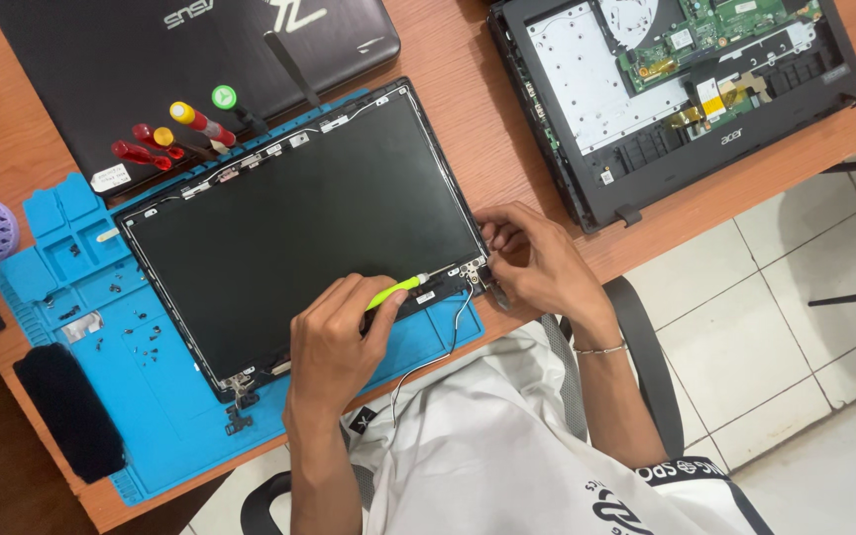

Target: The person works on a laptop screen by handling small components and using a screwdriver to remove and replace screws along the display's edge.

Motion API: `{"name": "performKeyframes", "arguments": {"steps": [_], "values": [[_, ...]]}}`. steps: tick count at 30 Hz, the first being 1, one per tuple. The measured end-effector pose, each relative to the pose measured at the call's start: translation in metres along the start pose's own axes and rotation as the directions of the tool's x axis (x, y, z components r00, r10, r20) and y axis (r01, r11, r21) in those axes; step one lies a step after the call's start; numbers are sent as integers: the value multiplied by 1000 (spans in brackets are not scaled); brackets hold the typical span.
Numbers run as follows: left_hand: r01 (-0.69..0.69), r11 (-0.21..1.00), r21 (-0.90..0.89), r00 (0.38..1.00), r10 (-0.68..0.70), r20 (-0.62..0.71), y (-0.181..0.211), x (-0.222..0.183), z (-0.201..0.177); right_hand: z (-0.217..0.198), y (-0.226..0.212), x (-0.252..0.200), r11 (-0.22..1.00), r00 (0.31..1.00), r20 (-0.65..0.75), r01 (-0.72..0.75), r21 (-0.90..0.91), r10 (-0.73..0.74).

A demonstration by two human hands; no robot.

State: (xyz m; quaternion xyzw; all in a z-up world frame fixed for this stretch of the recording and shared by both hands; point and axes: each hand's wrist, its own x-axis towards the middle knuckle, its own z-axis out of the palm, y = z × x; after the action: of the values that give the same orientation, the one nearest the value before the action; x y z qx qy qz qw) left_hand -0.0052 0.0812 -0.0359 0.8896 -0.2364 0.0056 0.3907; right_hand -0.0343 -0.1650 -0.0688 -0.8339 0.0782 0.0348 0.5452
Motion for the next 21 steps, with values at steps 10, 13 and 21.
{"name": "performKeyframes", "arguments": {"steps": [10, 13, 21], "values": [[3, 1000, -1, 1000, -3, -4, 0, 0, 0, 0, -5, -1, 1000, 1000, -2, -10, -13, 10], [-4, 1000, -1, 1000, 4, -7, 1, 1, 2, 0, -5, -1, 1000, 1000, 7, -13, -12, 13], [-11, 1000, 10, 1000, 11, -10, 3, 3, 2, -13, 2, 2, 999, 994, 110, -24, 26, 21]]}}
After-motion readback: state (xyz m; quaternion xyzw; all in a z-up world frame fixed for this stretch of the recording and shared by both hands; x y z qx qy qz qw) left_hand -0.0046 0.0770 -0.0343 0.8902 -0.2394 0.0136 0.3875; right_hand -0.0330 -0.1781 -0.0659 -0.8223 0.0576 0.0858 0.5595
